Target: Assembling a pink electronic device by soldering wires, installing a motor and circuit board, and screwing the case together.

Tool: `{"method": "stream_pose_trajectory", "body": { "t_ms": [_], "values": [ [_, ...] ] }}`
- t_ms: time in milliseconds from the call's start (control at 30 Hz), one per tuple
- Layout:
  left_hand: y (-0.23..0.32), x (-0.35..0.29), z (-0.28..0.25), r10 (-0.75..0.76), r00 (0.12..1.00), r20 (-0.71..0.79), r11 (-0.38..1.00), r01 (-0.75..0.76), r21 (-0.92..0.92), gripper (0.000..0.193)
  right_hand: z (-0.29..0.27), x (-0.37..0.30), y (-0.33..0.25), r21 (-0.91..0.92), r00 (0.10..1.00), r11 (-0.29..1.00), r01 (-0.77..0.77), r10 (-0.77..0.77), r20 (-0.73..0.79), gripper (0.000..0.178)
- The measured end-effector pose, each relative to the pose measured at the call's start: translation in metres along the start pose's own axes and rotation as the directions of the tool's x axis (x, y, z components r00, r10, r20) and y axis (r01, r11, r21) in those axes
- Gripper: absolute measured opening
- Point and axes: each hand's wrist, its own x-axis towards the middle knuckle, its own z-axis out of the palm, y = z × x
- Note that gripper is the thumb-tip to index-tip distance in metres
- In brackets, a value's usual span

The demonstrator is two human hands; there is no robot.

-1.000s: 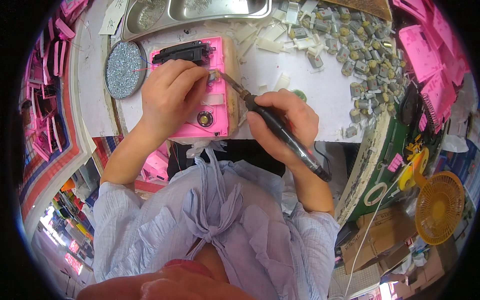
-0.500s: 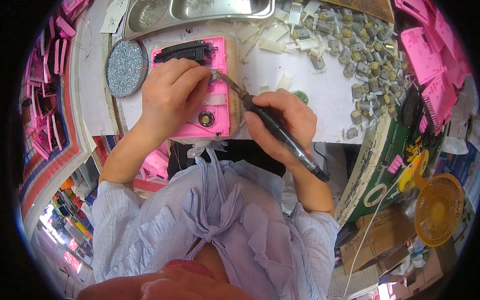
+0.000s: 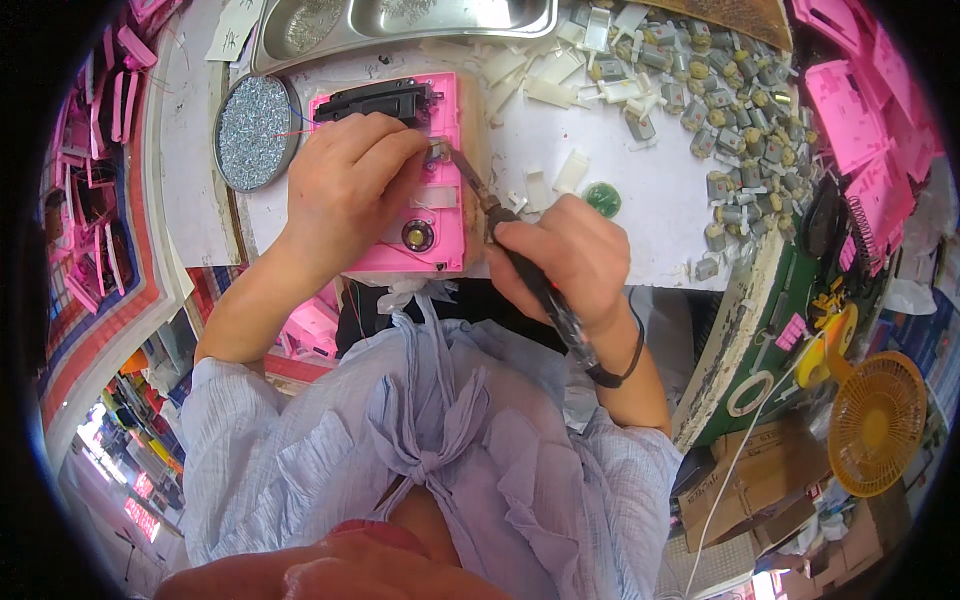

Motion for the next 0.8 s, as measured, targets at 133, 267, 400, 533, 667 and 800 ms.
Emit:
{"method": "stream_pose_trajectory", "body": {
  "t_ms": [133,267,400,533,667,800],
  "values": [
    [0.0,0.0006,-0.0009,0.002,1.0,0.003,1.0,-0.002,0.0,0.021,-0.0044,0.0011,0.001,0.018,1.0,1.0,-0.009,0.01,-0.023,0.031],
    [0.0001,0.0019,-0.0031,-0.003,0.999,0.035,1.0,0.003,-0.004,0.024,-0.0018,0.0011,0.0016,0.026,1.0,1.0,-0.013,0.013,-0.021,0.03],
    [0.0004,0.0009,-0.0024,-0.001,1.0,0.023,1.0,0.002,-0.004,0.023,-0.0013,0.0003,0.0021,0.036,0.999,0.999,-0.032,0.033,-0.029,0.03],
    [0.0008,-0.0004,-0.0028,-0.005,1.0,0.013,1.0,0.005,0.001,0.024,-0.0044,0.0033,0.0012,0.042,0.998,0.998,-0.049,0.05,-0.029,0.03],
    [-0.0004,-0.0006,-0.0016,-0.001,1.0,0.011,1.0,0.001,-0.009,0.024,-0.0016,0.0068,0.0017,0.047,0.997,0.998,-0.036,0.039,-0.066,0.038],
    [-0.0007,-0.0021,-0.0023,0.003,1.0,0.009,1.0,-0.003,-0.005,0.025,0.003,0.0066,0.0016,0.058,0.998,0.998,-0.033,0.036,-0.049,0.038]
  ]
}}
